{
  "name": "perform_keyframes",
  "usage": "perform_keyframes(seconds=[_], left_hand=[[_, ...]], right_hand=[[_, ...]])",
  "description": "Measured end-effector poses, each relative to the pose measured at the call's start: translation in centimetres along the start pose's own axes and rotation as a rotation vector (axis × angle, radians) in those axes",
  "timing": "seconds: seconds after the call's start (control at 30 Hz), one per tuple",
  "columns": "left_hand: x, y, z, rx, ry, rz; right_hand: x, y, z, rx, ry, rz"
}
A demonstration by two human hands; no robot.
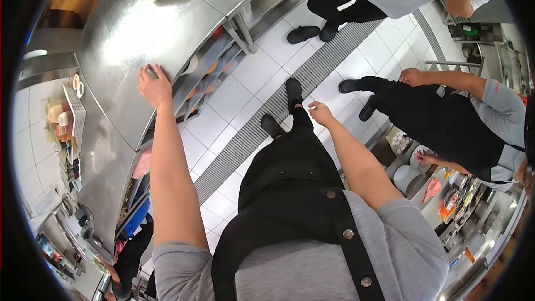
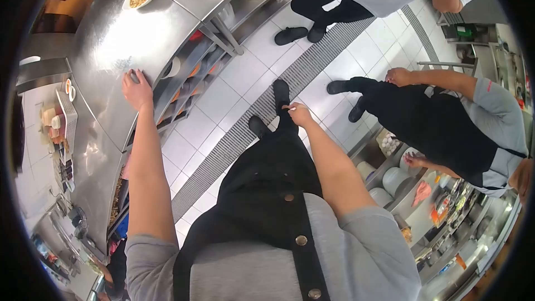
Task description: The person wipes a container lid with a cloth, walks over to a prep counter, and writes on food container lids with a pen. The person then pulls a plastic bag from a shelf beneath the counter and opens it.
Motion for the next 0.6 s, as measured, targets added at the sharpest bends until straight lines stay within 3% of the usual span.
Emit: perform_keyframes(seconds=[0.13,0.27,0.3,0.5,0.57,0.6], left_hand=[[-0.9,0.2,0.2,-0.019,-0.001,0.017],[-0.8,0.2,0.0,0.009,-0.006,0.05],[-0.8,0.1,-0.2,0.018,0.0,0.07],[-0.8,0.1,-1.0,0.032,-0.021,0.112],[-0.3,0.0,-1.0,-0.012,0.014,0.071],[0.0,0.1,-1.0,-0.019,0.015,0.064]], right_hand=[[-3.5,-0.9,-2.9,-0.154,-0.048,0.136],[-4.4,-2.9,-6.7,-0.289,-0.035,0.12],[-3.2,-3.1,-5.0,-0.146,-0.207,0.118],[-1.6,-2.4,-10.6,-0.149,-0.569,0.228],[0.0,-1.9,-10.4,-0.213,-0.502,0.26],[-0.2,-0.9,-9.9,-0.145,-0.613,0.37]])
Point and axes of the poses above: each hand's wrist, its own y-axis towards the middle knuckle, its own x-axis out of the back of the hand, z = x × y, the point moved 10 cm from there along y, towards the middle knuckle, and after that the axes turned 11 degrees about x, right-handed, at the moved point
